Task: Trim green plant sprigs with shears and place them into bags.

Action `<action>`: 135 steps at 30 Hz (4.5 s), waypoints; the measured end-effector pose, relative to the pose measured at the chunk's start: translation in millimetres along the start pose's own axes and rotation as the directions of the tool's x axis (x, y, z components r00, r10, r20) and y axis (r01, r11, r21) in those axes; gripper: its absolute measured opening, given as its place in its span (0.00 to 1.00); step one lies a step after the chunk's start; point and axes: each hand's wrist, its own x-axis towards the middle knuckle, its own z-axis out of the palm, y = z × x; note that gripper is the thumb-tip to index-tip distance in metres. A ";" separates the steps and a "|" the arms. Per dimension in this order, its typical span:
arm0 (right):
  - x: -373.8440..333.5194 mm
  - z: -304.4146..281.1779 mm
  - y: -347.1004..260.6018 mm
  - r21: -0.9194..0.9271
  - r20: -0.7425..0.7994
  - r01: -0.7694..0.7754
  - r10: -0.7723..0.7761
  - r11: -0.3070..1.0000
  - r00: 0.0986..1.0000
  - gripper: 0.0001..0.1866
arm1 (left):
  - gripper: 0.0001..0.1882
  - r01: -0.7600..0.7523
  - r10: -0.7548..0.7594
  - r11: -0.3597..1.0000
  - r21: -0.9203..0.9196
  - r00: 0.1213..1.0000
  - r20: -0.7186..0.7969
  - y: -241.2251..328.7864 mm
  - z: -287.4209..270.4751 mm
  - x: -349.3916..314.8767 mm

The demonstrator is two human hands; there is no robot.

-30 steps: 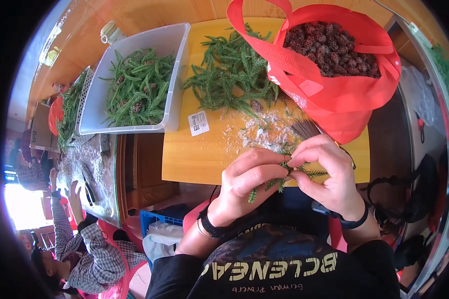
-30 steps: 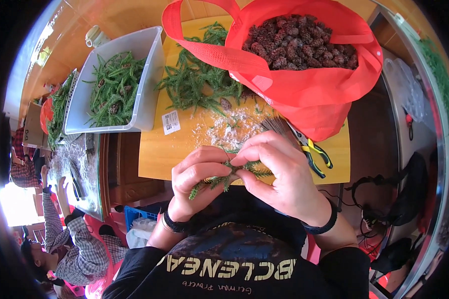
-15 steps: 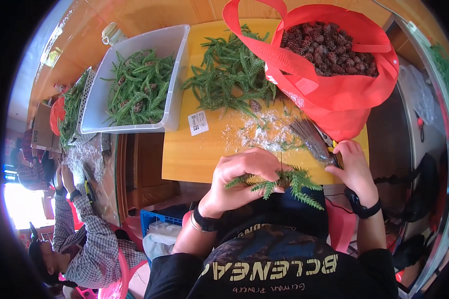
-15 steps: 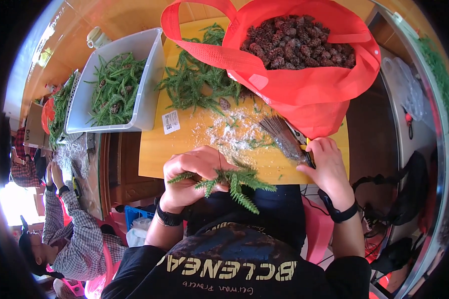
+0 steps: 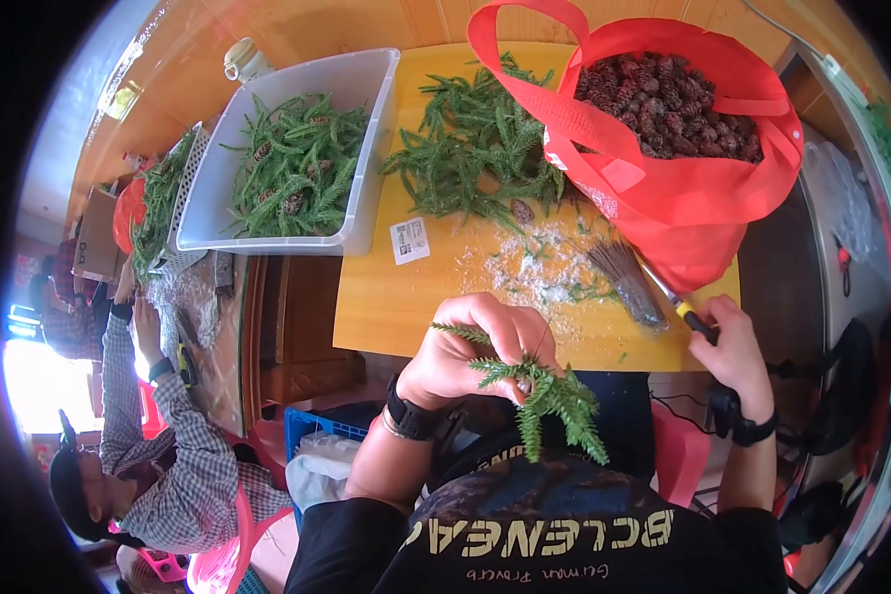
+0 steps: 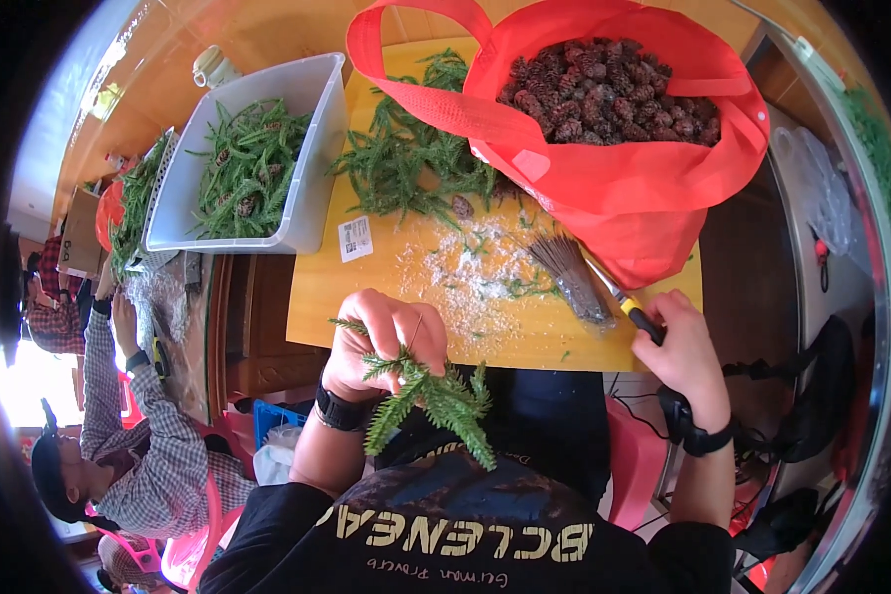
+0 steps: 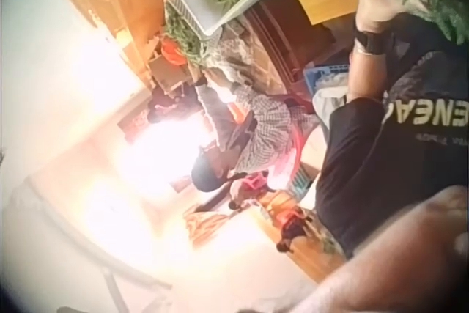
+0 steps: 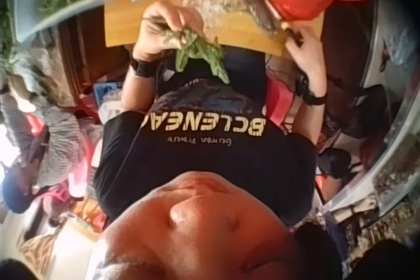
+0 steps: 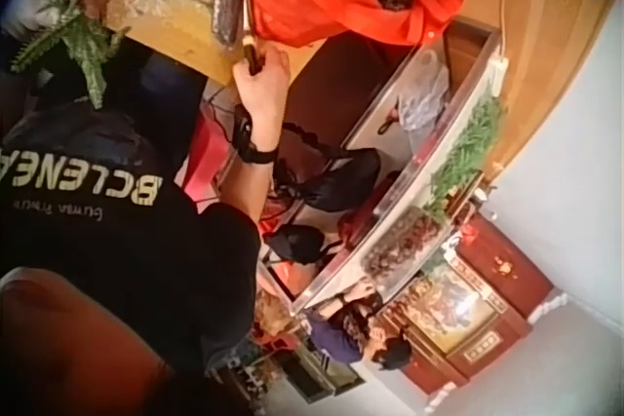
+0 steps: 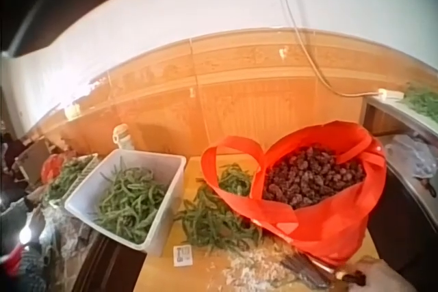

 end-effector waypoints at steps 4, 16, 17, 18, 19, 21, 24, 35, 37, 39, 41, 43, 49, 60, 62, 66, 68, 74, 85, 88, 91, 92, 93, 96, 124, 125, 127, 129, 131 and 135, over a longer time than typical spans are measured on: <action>-11.0 -33.1 -34.5 0.261 0.198 -0.222 0.172 0.939 0.965 0.08 | 0.14 0.044 -0.039 0.994 -0.098 0.998 0.050 -3.5 -5.3 1.9; 12.2 -17.8 -90.2 0.458 0.183 0.440 -0.566 0.773 0.804 0.09 | 0.15 0.150 -0.075 0.935 -0.322 0.969 0.235 -17.2 -7.5 1.9; 14.2 -16.7 -91.9 0.459 0.185 0.441 -0.569 0.771 0.802 0.09 | 0.15 0.141 -0.060 0.935 -0.325 0.967 0.248 -18.5 -8.9 1.2; 15.9 -16.0 -93.7 0.457 0.181 0.467 -0.594 0.757 0.784 0.09 | 0.15 0.140 -0.059 0.935 -0.326 0.967 0.247 -19.4 -10.1 -0.2; 17.5 -15.7 -94.8 0.456 0.178 0.492 -0.617 0.742 0.766 0.09 | 0.16 0.169 -0.086 0.925 -0.341 0.966 0.245 -20.1 -11.1 -1.8; 21.0 -15.0 -95.4 0.444 0.173 0.520 -0.639 0.730 0.750 0.10 | 0.16 0.197 -0.113 0.913 -0.357 0.963 0.244 -21.0 -11.7 -2.1; 25.3 -14.4 -96.5 0.414 0.155 0.571 -0.674 0.708 0.723 0.11 | 0.16 0.222 -0.124 0.903 -0.367 0.954 0.272 -20.9 -9.7 -0.5; 28.7 -14.7 -96.2 0.358 0.129 0.623 -0.697 0.696 0.705 0.12 | 0.17 0.281 -0.179 0.886 -0.370 0.941 0.286 -18.6 -10.0 -1.6; 28.9 -14.0 -96.6 0.356 0.119 0.638 -0.710 0.683 0.694 0.12 | 0.17 0.286 -0.179 0.880 -0.378 0.939 0.294 -19.3 -9.8 -1.9; 30.1 -13.2 -94.7 0.380 0.117 0.620 -0.701 0.686 0.704 0.11 | 0.17 0.291 -0.177 0.875 -0.386 0.936 0.303 -19.6 -8.4 -1.8; 30.5 -13.2 -94.2 0.403 0.115 0.603 -0.692 0.688 0.713 0.11 | 0.13 0.276 -0.179 0.863 -0.422 0.950 0.254 -19.2 -5.5 -0.5; 29.7 -13.2 -94.5 0.383 0.110 0.620 -0.700 0.685 0.705 0.10 | 0.13 0.273 -0.176 0.860 -0.431 0.952 0.251 -19.0 -5.2 -0.9; 28.6 -11.6 -97.2 0.338 0.092 0.648 -0.709 0.683 0.699 0.10 | 0.13 0.275 -0.176 0.858 -0.433 0.951 0.255 -19.3 -6.5 -0.8; 23.6 -14.2 -92.4 0.310 0.100 0.588 -0.640 0.748 0.762 0.12 | 0.16 0.232 -0.227 0.947 -0.222 0.973 0.049 -6.3 -5.4 0.3; 22.4 -14.7 -91.1 0.303 0.094 0.573 -0.622 0.761 0.777 0.12 | 0.16 0.235 -0.235 0.967 -0.104 0.972 0.012 -0.7 -9.0 -0.2; 21.9 -14.8 -90.2 0.229 0.064 0.546 -0.572 0.806 0.817 0.10 | 0.16 0.212 -0.205 0.952 0.220 0.977 -0.054 11.5 -13.9 3.2; 22.3 -15.2 -90.7 0.216 0.040 0.539 -0.558 0.815 0.829 0.09 | 0.17 0.221 -0.194 0.922 0.317 0.974 -0.115 12.4 -12.9 2.6; 21.7 -20.9 -96.3 0.177 0.073 0.402 -0.420 0.898 0.905 0.09 | 0.17 0.160 -0.047 0.766 0.623 0.980 -0.194 19.9 0.8 9.5; 16.8 -24.6 -116.3 0.056 0.012 0.303 -0.305 0.951 0.952 0.08 | 0.18 -0.225 0.295 -0.175 0.959 0.917 0.269 13.5 17.5 21.6; 12.7 -21.9 -120.0 0.048 0.021 0.270 -0.271 0.962 0.962 0.09 | 0.17 -0.200 0.254 -0.191 0.961 0.936 0.245 11.7 17.6 21.9; 11.4 -31.3 -121.8 0.182 0.167 0.136 -0.167 0.974 0.972 0.10 | 0.15 -0.198 0.286 -0.031 0.980 0.938 0.198 12.8 8.2 18.4; 11.6 -30.5 -116.7 0.182 0.169 0.138 -0.169 0.974 0.971 0.10 | 0.15 -0.146 0.276 0.068 0.987 0.953 0.122 15.3 5.1 15.9; 11.2 -30.9 -107.7 0.233 0.159 0.142 -0.182 0.962 0.970 0.10 | 0.15 -0.094 0.261 0.167 0.982 0.964 0.048 18.5 2.6 14.1; 13.4 -28.5 -84.8 0.296 0.171 0.064 -0.119 0.953 0.978 0.11 | 0.13 -0.109 0.230 0.436 0.893 0.973 0.006 17.1 -10.1 6.6; 54.3 -3.2 -136.6 0.434 0.025 0.737 -0.825 0.518 0.565 0.10 | 0.11 0.185 -0.200 0.975 0.120 0.972 0.125 5.2 -0.5 1.7; 53.0 -2.4 -139.1 0.414 -0.003 0.742 -0.814 0.528 0.581 0.09 | 0.11 0.182 -0.200 0.972 0.148 0.973 0.118 6.2 -0.1 2.5; 50.0 -2.2 -140.8 0.394 -0.029 0.745 -0.803 0.537 0.595 0.09 | 0.11 0.178 -0.199 0.968 0.175 0.974 0.107 8.4 -0.3 4.6; 45.5 -3.5 -140.6 0.342 0.022 0.703 -0.753 0.624 0.658 0.08 | 0.11 0.101 -0.149 0.930 0.354 0.983 0.110 11.4 -0.1 7.9; 42.1 -4.1 -141.4 0.298 0.047 0.671 -0.713 0.678 0.700 0.08 | 0.11 0.053 -0.131 0.829 0.557 0.986 0.101 18.6 4.0 11.6; 41.7 -4.4 -135.8 0.314 0.075 0.573 -0.621 0.757 0.780 0.10 | 0.12 0.013 -0.130 0.642 0.767 0.987 0.092 28.6 11.1 17.2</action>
